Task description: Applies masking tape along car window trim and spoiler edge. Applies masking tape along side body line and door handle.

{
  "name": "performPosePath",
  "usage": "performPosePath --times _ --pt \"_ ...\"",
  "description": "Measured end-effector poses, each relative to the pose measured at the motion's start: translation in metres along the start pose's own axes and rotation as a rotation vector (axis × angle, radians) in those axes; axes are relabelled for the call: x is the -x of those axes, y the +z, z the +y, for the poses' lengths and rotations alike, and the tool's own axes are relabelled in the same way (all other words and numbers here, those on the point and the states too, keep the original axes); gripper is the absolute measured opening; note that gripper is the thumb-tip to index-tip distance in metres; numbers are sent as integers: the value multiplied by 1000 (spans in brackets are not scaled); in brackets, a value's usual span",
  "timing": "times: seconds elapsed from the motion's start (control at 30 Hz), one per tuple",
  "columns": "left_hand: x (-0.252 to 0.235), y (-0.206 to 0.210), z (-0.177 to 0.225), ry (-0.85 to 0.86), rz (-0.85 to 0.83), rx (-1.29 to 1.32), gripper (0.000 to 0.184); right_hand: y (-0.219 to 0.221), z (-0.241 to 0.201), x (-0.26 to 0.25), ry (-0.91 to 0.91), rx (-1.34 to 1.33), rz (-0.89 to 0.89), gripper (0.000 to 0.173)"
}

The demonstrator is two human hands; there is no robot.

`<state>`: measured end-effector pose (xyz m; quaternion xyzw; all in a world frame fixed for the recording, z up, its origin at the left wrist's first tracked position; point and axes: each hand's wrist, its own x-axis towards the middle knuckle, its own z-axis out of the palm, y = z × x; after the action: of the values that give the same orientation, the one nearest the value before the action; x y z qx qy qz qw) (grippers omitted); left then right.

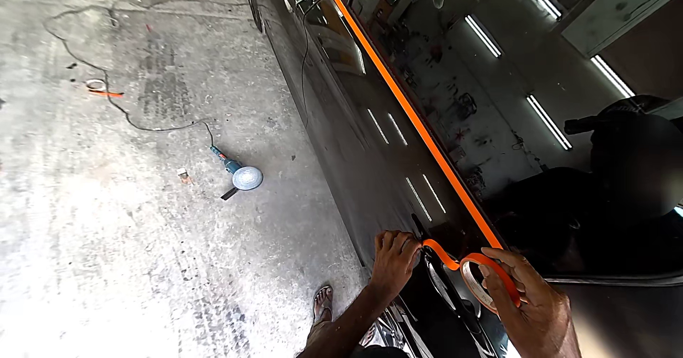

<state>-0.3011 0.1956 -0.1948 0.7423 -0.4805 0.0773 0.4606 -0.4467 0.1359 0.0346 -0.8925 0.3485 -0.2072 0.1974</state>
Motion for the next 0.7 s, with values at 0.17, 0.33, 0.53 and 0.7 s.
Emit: performPosePath --times 0.17,0.33,0.53,0.7 --pt "1 0 0 -10 -10 20 16 3 2 1 1 9 3 33" --pt "3 -1 -2 -101 -25 80 18 4 3 2 2 10 2 33" --pt "5 -2 4 -67 -21 53 15 9 4 4 7 -7 -4 33" --pt "4 0 7 -131 -54 103 21 11 3 5 10 -22 -8 34"
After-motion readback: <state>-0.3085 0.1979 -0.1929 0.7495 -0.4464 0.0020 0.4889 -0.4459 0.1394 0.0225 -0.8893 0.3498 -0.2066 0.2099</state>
